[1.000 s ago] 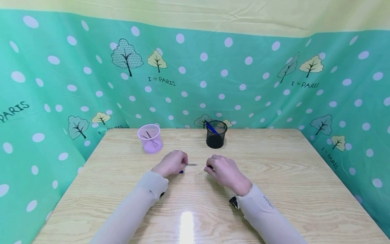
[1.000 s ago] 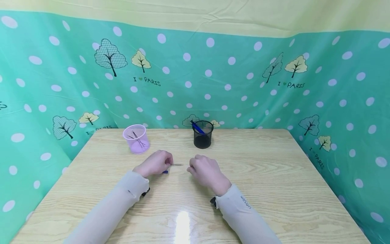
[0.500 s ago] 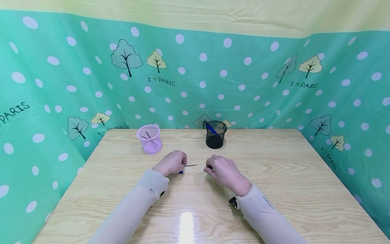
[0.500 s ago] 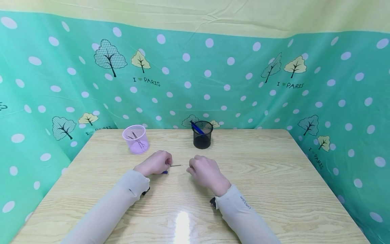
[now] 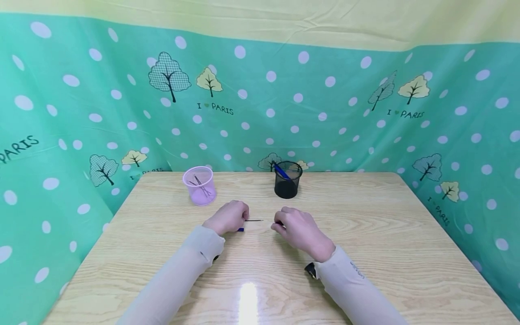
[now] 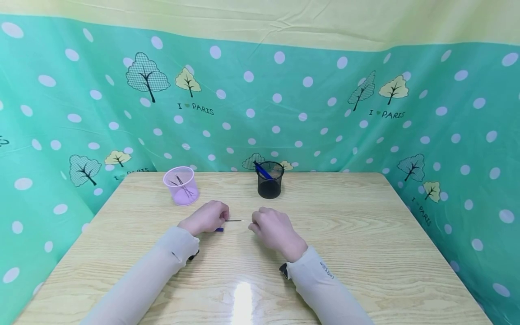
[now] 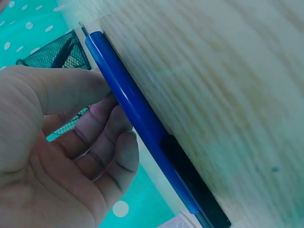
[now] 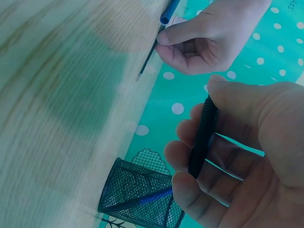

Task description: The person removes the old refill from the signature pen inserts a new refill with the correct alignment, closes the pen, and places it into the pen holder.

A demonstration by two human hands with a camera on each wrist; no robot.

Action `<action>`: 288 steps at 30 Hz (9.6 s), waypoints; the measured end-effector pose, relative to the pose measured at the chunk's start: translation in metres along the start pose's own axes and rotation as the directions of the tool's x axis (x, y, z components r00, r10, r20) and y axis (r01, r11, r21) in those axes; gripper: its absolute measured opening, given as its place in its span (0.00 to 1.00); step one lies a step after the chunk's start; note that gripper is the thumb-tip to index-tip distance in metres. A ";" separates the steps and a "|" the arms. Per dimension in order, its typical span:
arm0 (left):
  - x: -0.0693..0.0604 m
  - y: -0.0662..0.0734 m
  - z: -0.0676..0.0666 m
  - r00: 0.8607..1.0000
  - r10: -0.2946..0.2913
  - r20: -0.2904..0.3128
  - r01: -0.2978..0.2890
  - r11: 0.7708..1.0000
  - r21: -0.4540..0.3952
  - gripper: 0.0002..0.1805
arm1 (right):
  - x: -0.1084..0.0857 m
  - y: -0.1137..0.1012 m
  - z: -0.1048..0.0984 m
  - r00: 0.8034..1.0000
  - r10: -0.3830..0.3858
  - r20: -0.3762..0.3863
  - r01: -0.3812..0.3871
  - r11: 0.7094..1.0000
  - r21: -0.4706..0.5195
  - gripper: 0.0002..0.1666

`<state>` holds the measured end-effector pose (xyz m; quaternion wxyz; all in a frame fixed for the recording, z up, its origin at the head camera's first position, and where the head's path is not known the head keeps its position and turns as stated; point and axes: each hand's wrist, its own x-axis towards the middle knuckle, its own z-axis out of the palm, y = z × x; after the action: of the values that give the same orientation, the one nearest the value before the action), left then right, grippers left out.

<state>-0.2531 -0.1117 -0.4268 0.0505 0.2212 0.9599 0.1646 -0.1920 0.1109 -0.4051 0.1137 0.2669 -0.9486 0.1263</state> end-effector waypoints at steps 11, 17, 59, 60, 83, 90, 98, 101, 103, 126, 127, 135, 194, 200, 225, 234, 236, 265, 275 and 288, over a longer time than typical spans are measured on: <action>-0.001 -0.002 0.001 1.000 0.027 -0.013 -0.027 0.999 0.023 0.12 | 0.000 0.000 0.000 1.000 -0.004 0.002 0.004 1.000 0.007 0.06; -0.004 -0.006 -0.001 0.999 0.019 -0.028 -0.017 0.999 0.044 0.08 | 0.000 0.000 0.000 1.000 -0.007 0.002 0.007 1.000 0.001 0.06; -0.044 -0.052 -0.060 0.975 0.092 -0.204 -0.067 0.990 0.123 0.02 | -0.001 0.001 0.001 1.000 -0.006 0.023 0.006 1.000 -0.009 0.07; -0.044 -0.053 -0.061 0.974 0.083 -0.212 -0.058 0.991 0.121 0.01 | -0.001 0.001 0.001 1.000 -0.006 0.023 0.006 1.000 -0.007 0.07; -0.033 -0.073 -0.097 0.937 -0.130 -0.323 0.168 0.981 0.093 0.10 | -0.001 0.000 0.002 1.000 -0.011 0.021 0.012 1.000 -0.010 0.07; -0.024 -0.080 -0.099 0.945 -0.184 -0.270 0.208 0.976 0.063 0.16 | -0.001 0.000 0.002 1.000 -0.013 0.013 0.013 1.000 0.000 0.07; -0.014 -0.089 -0.100 0.942 -0.273 -0.195 0.280 0.960 0.009 0.19 | 0.000 0.001 0.005 0.999 -0.016 0.028 0.016 1.000 -0.005 0.07; -0.012 -0.089 -0.102 0.940 -0.298 -0.164 0.300 0.954 -0.014 0.23 | 0.000 0.001 0.005 1.000 -0.013 0.026 0.014 1.000 -0.008 0.07; -0.011 -0.089 -0.103 0.936 -0.317 -0.150 0.318 0.948 -0.022 0.27 | 0.000 0.002 0.005 1.000 -0.012 0.026 0.013 1.000 -0.010 0.08; 0.004 -0.096 -0.123 0.914 -0.390 -0.115 0.371 0.915 -0.157 0.17 | 0.000 0.001 0.006 0.999 -0.008 0.036 0.009 1.000 -0.015 0.08; 0.006 -0.096 -0.124 0.915 -0.381 -0.131 0.364 0.921 -0.136 0.15 | 0.000 0.001 0.005 0.999 -0.008 0.037 0.008 1.000 -0.015 0.08; 0.022 -0.092 -0.127 0.948 -0.306 -0.088 0.312 0.949 0.055 0.07 | -0.001 0.002 0.006 0.999 -0.003 0.039 0.003 1.000 -0.013 0.07; 0.032 -0.082 -0.124 0.975 -0.219 0.034 0.177 0.862 0.475 0.12 | 0.000 0.001 0.003 0.999 -0.010 0.039 0.010 1.000 -0.004 0.07; 0.034 -0.081 -0.129 0.980 -0.196 0.040 0.154 0.867 0.474 0.11 | -0.001 0.001 0.003 0.999 -0.012 0.038 0.013 1.000 -0.012 0.08; 0.011 -0.080 -0.161 0.989 -0.144 0.046 0.109 0.889 0.444 0.08 | -0.001 0.001 0.004 0.998 -0.014 0.053 0.014 1.000 -0.010 0.07; 0.004 -0.088 -0.165 0.986 -0.163 0.044 0.133 0.910 0.393 0.08 | -0.001 -0.001 0.004 0.999 -0.019 0.051 0.019 1.000 0.000 0.07; 0.002 -0.088 -0.165 0.986 -0.164 0.042 0.135 0.912 0.387 0.08 | -0.001 -0.001 0.004 0.999 -0.019 0.047 0.019 1.000 0.001 0.07; -0.020 -0.096 -0.166 0.988 -0.152 0.006 0.142 0.935 0.324 0.06 | 0.000 0.000 0.001 0.999 -0.016 0.036 0.016 1.000 0.001 0.08; -0.026 -0.095 -0.158 0.987 -0.155 -0.033 0.158 0.954 0.253 0.07 | 0.000 0.000 0.002 0.999 -0.007 0.038 0.007 1.000 0.003 0.08; -0.033 -0.086 -0.151 0.990 -0.078 -0.120 0.096 0.984 0.148 0.07 | -0.001 -0.002 0.005 0.999 -0.021 0.045 0.021 1.000 0.008 0.08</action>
<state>-0.2847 -0.2436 -0.3127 -0.0142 0.1724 0.9798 0.1000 -0.1905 0.1084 -0.4094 0.0925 0.2800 -0.9476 0.1226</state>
